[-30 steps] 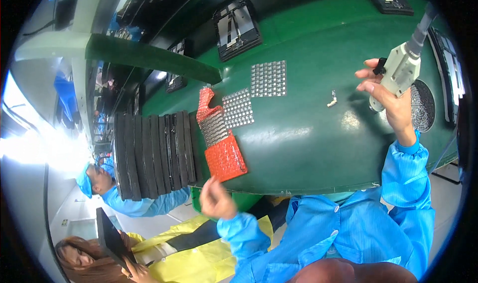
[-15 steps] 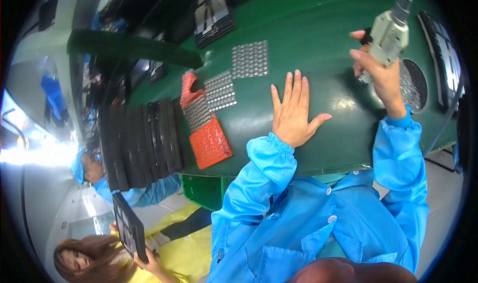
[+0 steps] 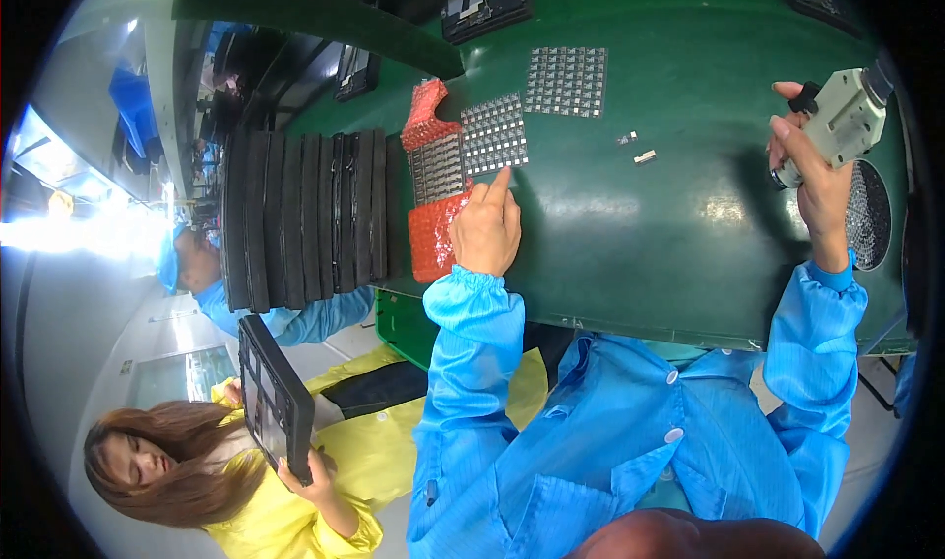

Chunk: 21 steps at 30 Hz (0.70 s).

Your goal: The person assembles tablet devices on an assembly line by placing components into each chassis by hand, driving screws into them with an electric screwdriver, and placing the devices onto the conveyor belt.

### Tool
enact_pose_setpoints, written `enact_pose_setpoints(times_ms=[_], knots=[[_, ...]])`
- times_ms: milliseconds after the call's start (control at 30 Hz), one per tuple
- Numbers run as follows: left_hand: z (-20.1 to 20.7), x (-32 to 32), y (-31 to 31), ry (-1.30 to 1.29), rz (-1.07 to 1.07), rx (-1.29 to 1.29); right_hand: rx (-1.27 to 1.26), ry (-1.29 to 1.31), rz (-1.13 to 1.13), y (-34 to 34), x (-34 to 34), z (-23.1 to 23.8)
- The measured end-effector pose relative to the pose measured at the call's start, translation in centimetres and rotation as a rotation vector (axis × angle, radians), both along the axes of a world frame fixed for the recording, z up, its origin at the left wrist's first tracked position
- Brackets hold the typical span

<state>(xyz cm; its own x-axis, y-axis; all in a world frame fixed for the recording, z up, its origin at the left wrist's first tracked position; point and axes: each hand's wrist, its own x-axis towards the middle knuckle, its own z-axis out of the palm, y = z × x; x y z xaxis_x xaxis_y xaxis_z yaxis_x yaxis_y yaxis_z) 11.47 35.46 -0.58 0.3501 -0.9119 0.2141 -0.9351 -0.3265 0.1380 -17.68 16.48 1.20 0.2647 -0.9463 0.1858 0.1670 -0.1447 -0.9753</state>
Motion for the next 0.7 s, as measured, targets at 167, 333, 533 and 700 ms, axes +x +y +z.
enact_pose_setpoints(times_ms=[167,333,533,700], knots=[[0.1,-0.2,-0.4,-0.011,-0.002,0.074,-0.015,0.001,-0.006,-0.1,0.1,0.1],[0.0,0.4,-0.9,0.001,-0.066,0.082,-0.025,0.0,0.006,-0.2,0.0,0.1],[0.3,-0.1,-1.9,0.061,-0.109,0.071,-0.03,-0.011,-0.006,-0.1,0.0,0.1],[0.5,1.2,-1.0,0.233,0.022,0.134,-0.02,-0.004,0.013,-0.2,-0.1,0.0]])
